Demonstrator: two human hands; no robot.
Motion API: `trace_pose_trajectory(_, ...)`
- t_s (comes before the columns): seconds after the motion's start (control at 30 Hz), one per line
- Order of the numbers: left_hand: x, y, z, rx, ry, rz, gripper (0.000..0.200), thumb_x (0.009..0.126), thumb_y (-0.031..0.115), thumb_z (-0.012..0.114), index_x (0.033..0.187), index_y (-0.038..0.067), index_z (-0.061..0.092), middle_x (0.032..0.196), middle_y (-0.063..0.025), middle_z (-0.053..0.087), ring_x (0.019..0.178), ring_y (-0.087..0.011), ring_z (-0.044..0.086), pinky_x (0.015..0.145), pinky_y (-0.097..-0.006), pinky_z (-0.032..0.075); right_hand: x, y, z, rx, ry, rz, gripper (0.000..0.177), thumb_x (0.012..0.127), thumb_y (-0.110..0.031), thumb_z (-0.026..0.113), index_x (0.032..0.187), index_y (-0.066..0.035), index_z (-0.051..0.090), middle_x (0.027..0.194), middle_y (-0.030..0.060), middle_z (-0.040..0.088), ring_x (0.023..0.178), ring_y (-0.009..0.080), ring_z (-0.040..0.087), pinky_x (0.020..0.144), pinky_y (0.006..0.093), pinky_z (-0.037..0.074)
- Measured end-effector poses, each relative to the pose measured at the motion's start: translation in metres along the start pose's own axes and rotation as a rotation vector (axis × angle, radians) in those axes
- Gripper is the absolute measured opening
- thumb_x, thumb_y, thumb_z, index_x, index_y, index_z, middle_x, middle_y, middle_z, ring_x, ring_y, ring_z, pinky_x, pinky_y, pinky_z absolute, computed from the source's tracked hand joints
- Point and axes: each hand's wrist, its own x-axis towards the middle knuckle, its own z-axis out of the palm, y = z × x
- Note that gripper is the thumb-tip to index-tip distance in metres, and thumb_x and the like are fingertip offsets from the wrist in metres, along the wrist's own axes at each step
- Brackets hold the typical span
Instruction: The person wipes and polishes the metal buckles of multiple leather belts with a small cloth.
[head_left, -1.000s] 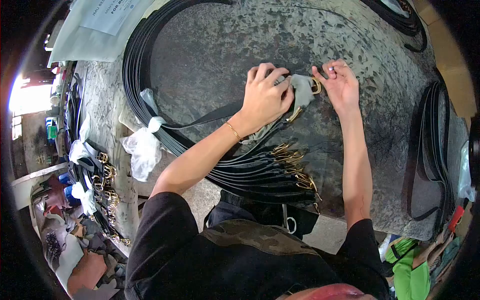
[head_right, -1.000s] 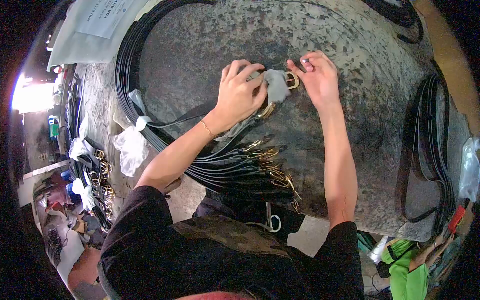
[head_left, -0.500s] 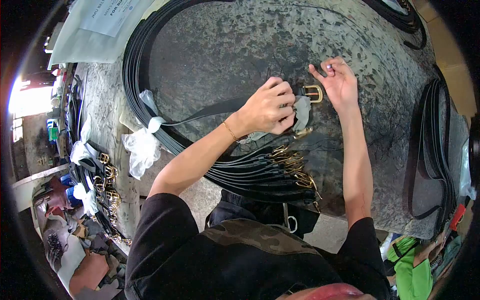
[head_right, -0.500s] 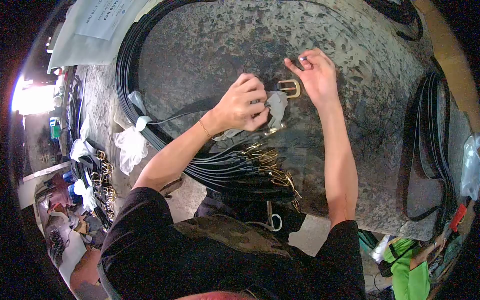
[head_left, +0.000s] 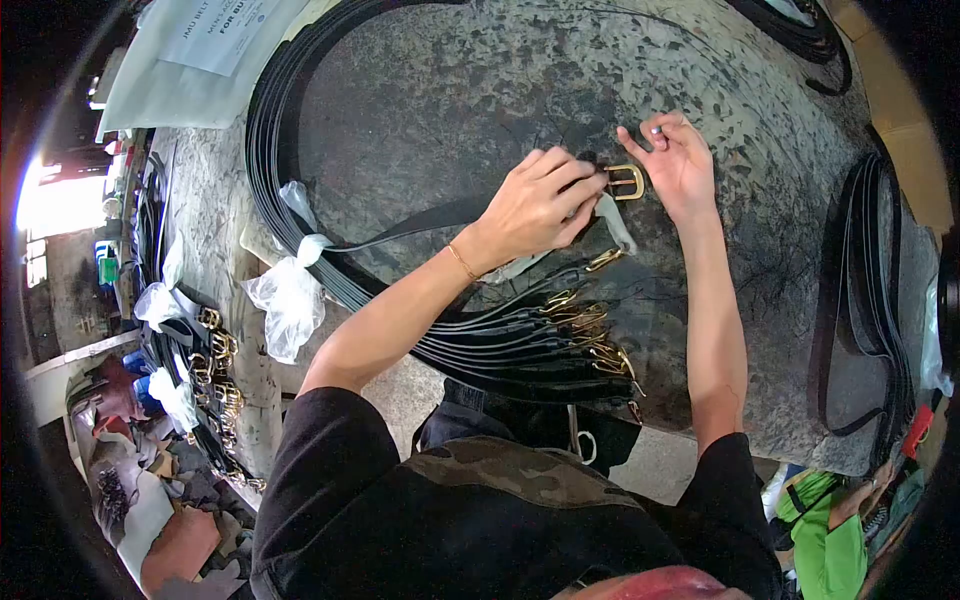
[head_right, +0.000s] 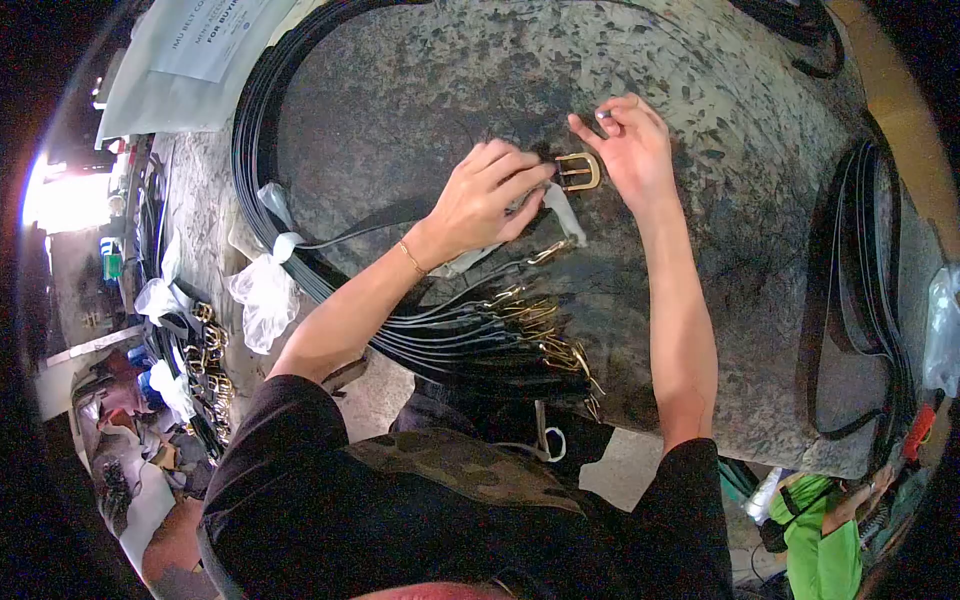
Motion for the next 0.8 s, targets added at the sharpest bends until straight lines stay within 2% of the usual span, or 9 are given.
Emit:
trace_pose_trajectory(0.1,0.004,0.004,-0.005,0.032,-0.035,-0.023,0.029,0.076,0.014,0.075,0.104,0.006,0.07,0.115,-0.0079,0.062,0.1,-0.0294,0.058,0.08,-0.0392,0.046,-0.001,0.0,0.004,-0.011,0.02,-0.006,0.01,0.091,-0.002,0.054,0.087,-0.003,0.064,0.075,0.0026,0.055,0.072,0.0108,0.051,0.104,0.0572,0.047)
trace_pose_trajectory(0.2,0.004,0.004,-0.008,0.006,-0.019,0.032,0.017,0.075,0.014,0.076,0.087,0.004,0.071,0.111,-0.0088,0.063,0.1,-0.0305,0.057,0.081,-0.0392,0.046,-0.001,0.0,0.005,-0.017,0.056,-0.002,0.009,0.091,-0.002,0.055,0.088,-0.003,0.063,0.075,0.0026,0.055,0.072,0.0107,0.051,0.104,0.0572,0.047)
trace_pose_trajectory(0.27,0.002,0.002,-0.014,-0.152,-0.031,0.124,0.02,0.071,0.013,0.078,0.065,0.004,0.061,0.094,-0.0095,0.063,0.09,-0.028,0.059,0.075,-0.0379,0.045,0.0,0.0,0.003,-0.015,0.035,-0.004,0.009,0.09,-0.002,0.055,0.087,-0.003,0.063,0.075,0.0025,0.055,0.072,0.0107,0.051,0.104,0.0572,0.046)
trace_pose_trajectory(0.3,-0.002,-0.001,-0.014,-0.154,-0.031,0.124,0.02,0.071,0.013,0.078,0.065,0.004,0.061,0.094,-0.0095,0.063,0.09,-0.028,0.059,0.075,-0.0379,0.045,0.0,0.0,0.002,-0.014,0.016,-0.006,0.009,0.09,-0.002,0.055,0.087,-0.003,0.063,0.075,0.0024,0.055,0.071,0.0106,0.051,0.104,0.0571,0.046)
trace_pose_trajectory(0.37,-0.011,-0.008,-0.01,-0.13,-0.027,-0.049,0.035,0.069,0.009,0.078,0.052,0.005,0.047,0.07,-0.0085,0.058,0.07,-0.0256,0.058,0.065,-0.0361,0.044,0.001,0.001,0.0,-0.004,0.025,-0.004,0.009,0.09,-0.002,0.056,0.086,-0.003,0.064,0.075,0.0023,0.055,0.071,0.0106,0.051,0.104,0.0572,0.046)
trace_pose_trajectory(0.4,-0.009,-0.006,-0.011,-0.133,-0.03,-0.094,0.035,0.072,0.011,0.076,0.054,0.006,0.046,0.057,-0.0075,0.052,0.055,-0.0261,0.054,0.056,-0.0365,0.042,0.0,0.001,0.0,0.007,0.032,0.0,0.009,0.089,-0.002,0.056,0.086,-0.003,0.064,0.075,0.0022,0.055,0.071,0.0106,0.05,0.104,0.0572,0.046)
trace_pose_trajectory(0.63,-0.001,0.005,-0.006,-0.037,-0.115,-0.222,0.024,0.077,0.029,0.076,0.078,0.008,0.064,0.058,-0.0069,0.057,0.053,-0.0293,0.058,0.055,-0.0382,0.046,0.001,0.001,0.0,0.026,-0.013,-0.002,0.008,0.09,-0.002,0.057,0.086,-0.002,0.064,0.075,0.0023,0.055,0.071,0.0103,0.051,0.104,0.0574,0.046)
trace_pose_trajectory(0.7,0.0,0.005,-0.006,0.028,-0.153,-0.143,0.029,0.076,0.031,0.079,0.093,0.01,0.07,0.058,-0.0043,0.057,0.054,-0.026,0.057,0.054,-0.0362,0.046,-0.001,-0.001,0.004,-0.013,0.038,0.023,0.007,0.088,-0.001,0.055,0.083,-0.005,0.059,0.077,0.0007,0.05,0.078,0.0136,0.047,0.108,0.0561,0.04)
trace_pose_trajectory(0.8,-0.005,-0.002,0.0,0.014,-0.103,-0.006,0.029,0.075,0.029,0.08,0.096,0.011,0.073,0.058,-0.0017,0.054,0.054,-0.0228,0.054,0.053,-0.0352,0.044,-0.001,-0.001,0.004,-0.015,0.043,0.022,0.007,0.088,-0.001,0.055,0.083,-0.005,0.059,0.076,0.0007,0.049,0.078,0.0137,0.047,0.108,0.056,0.041)
